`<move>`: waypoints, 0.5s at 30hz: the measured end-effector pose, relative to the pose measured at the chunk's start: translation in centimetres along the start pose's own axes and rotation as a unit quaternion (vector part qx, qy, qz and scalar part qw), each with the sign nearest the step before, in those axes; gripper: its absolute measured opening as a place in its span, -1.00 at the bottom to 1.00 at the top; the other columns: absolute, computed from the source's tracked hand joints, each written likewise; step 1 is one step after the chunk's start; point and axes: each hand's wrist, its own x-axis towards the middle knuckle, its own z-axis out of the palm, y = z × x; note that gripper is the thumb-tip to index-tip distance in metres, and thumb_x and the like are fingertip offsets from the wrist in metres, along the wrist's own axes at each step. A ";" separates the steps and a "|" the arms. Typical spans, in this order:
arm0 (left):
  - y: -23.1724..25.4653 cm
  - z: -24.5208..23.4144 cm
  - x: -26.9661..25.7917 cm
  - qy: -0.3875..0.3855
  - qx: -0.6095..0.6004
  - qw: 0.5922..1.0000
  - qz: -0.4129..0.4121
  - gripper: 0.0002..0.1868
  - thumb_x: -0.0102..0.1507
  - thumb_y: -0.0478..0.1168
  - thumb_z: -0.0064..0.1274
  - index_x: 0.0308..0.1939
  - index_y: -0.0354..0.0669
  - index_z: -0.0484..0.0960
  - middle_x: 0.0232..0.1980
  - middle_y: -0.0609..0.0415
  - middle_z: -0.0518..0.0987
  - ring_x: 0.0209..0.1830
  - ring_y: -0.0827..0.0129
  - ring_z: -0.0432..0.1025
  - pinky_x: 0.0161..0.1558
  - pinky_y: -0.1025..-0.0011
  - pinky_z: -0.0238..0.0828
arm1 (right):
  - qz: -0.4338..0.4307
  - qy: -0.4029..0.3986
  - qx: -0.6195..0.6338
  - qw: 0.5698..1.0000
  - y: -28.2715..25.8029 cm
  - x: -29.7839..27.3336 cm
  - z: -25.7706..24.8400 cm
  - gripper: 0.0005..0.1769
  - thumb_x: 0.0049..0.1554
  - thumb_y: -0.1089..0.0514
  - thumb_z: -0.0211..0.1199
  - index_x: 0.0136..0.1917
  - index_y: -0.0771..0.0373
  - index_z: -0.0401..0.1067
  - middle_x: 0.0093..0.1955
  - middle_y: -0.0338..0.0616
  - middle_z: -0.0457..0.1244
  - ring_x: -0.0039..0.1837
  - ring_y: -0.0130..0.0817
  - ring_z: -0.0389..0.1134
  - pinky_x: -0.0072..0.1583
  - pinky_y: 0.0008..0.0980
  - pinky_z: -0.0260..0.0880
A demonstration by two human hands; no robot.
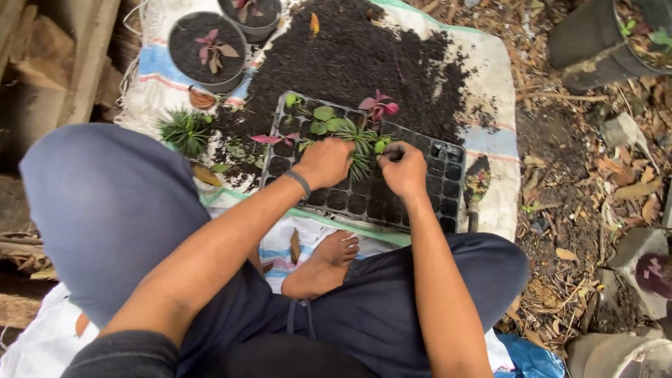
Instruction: The person sits cross-legged on a cloth and plants small seedlings into a black plastic seedling tray filled with soil. They use their hands to separate the seedlings and place them into the tray cells, then use a small trowel to add soil around the base of the plants.
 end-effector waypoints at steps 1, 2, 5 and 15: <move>0.3 1.8 0.0 -0.001 0.004 1.000 0.005 -0.64 0.28 -0.34 -0.01 0.13 -0.35 0.66 -0.20 -0.36 0.65 -0.25 -0.29 0.60 -0.25 -0.14 0.62 | 0.000 0.005 0.003 1.000 2.3 0.9 0.2 -0.74 0.06 0.18 0.40 0.04 0.26 0.62 -0.16 -0.03 0.42 -0.01 -0.11 0.48 0.02 -0.12 0.49; 0.4 3.5 0.0 -0.046 0.060 0.997 -0.010 -0.62 0.25 -0.30 0.01 0.14 -0.30 0.67 -0.18 -0.31 0.68 -0.21 -0.23 0.62 -0.21 -0.11 0.62 | 0.023 0.019 0.029 0.999 4.6 1.8 0.5 -0.75 0.04 0.17 0.41 0.02 0.23 0.62 -0.16 -0.07 0.41 -0.01 -0.18 0.46 0.01 -0.16 0.47; 0.9 8.7 -0.6 -0.136 0.120 0.983 -0.028 -0.49 0.22 -0.21 0.07 0.26 -0.26 0.58 -0.15 -0.29 0.70 -0.17 -0.18 0.64 -0.18 -0.11 0.61 | 0.085 0.044 0.081 0.992 8.9 2.8 1.4 -0.67 0.02 0.14 0.45 0.05 0.28 0.59 -0.14 -0.05 0.40 0.02 -0.21 0.44 0.03 -0.16 0.44; 4.5 12.3 1.0 -0.161 0.186 0.966 -0.076 -0.31 0.42 -0.06 -0.25 0.54 -0.42 0.13 -0.47 -0.20 0.60 -0.59 0.13 0.51 -0.61 0.20 0.51 | 0.096 0.001 0.051 0.994 10.1 4.2 2.2 -0.76 0.01 0.17 0.43 -0.02 0.21 0.65 -0.12 0.06 0.46 0.06 0.03 0.51 0.05 -0.08 0.51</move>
